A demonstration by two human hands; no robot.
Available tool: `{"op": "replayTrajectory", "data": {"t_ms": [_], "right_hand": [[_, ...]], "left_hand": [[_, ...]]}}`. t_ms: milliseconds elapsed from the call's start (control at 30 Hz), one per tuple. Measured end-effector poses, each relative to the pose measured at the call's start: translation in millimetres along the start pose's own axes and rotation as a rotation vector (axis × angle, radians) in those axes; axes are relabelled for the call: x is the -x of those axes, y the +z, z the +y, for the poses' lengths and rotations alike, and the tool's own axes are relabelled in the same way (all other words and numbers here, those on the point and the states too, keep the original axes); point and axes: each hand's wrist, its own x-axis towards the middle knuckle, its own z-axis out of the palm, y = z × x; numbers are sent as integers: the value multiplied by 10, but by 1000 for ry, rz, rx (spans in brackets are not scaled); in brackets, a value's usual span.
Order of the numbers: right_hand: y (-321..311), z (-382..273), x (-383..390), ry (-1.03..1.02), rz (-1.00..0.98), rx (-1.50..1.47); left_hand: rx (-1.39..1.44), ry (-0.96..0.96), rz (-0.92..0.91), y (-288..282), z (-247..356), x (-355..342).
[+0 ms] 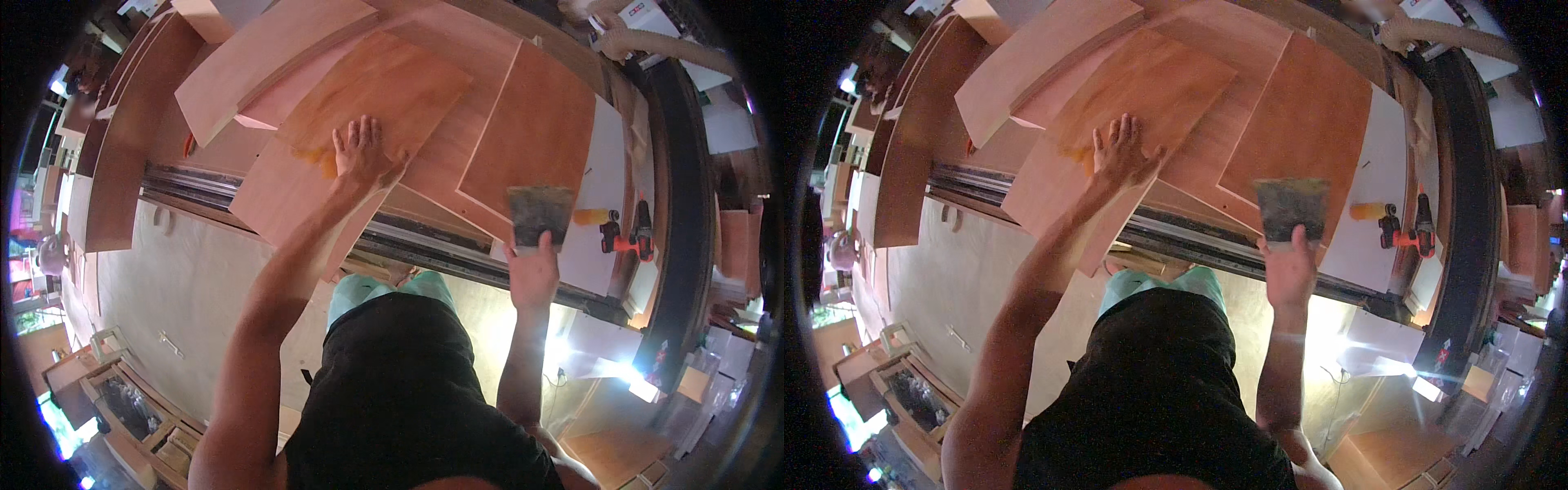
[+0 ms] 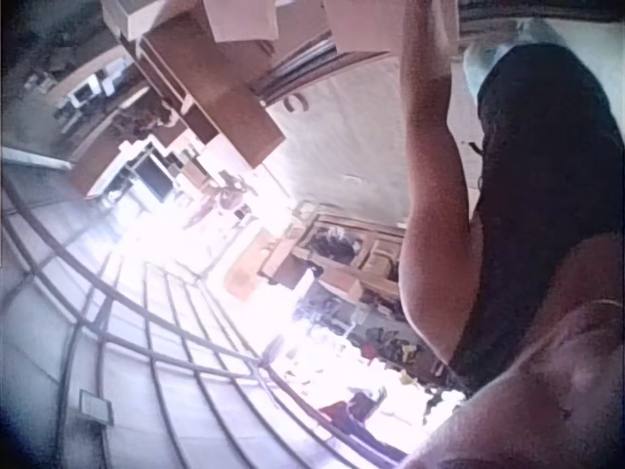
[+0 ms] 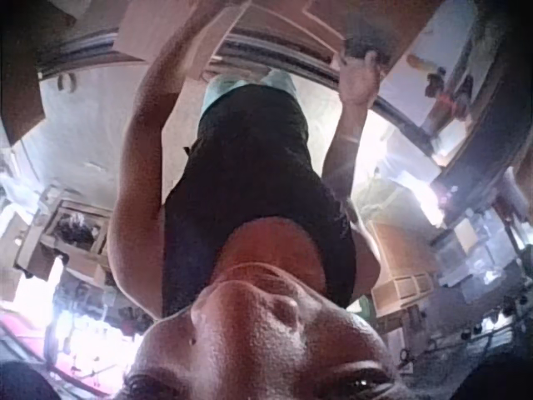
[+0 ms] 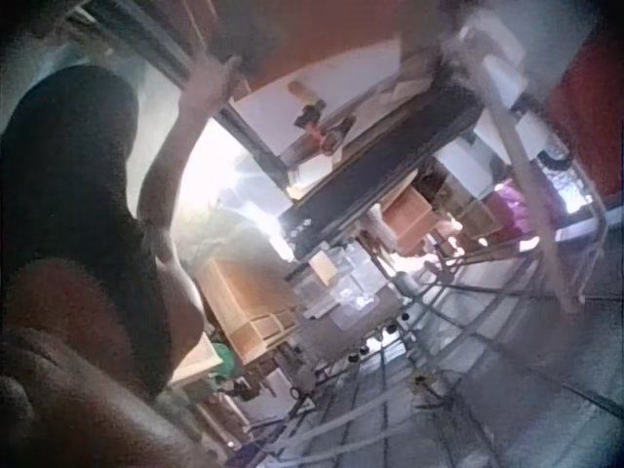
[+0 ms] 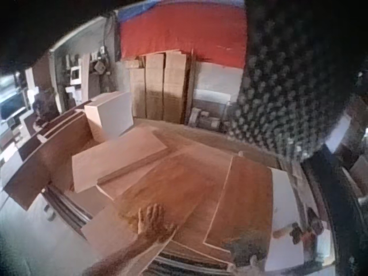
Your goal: The person applies a yellow liquid finish to several flat wooden boards using a small applicator. They pour the finish onto the boards and spread it evenly across the surfaces, handling the boards one at a time.
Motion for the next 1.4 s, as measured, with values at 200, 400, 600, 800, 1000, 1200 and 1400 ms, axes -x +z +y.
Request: {"op": "replayTrajectory", "data": {"t_ms": [200,400,600,800,1000,1200,1400], "right_hand": [[-622,-302,260,-58,136,-42],[-623,-320,211,-71,74,26],[-437,-395,143,-116,6,64],[-289,-317,-66,-193,-62,153],[513,-334,-601,-120,-349,-6],[1828,-390,-856,-265,-897,1249],[2875,905,-1584,-1006,-1583,1597]], "left_hand": [[-40,4,-32,3,55,-18],[-22,-14,-49,-36,81,-156],[-127,7,37,52,76,-165],[-86,14,-134,-187,115,-192],[137,129,395,-22,-70,140],[739,37,662,-47,-245,1634],[668,-683,822,795,-1148,2141]]}}
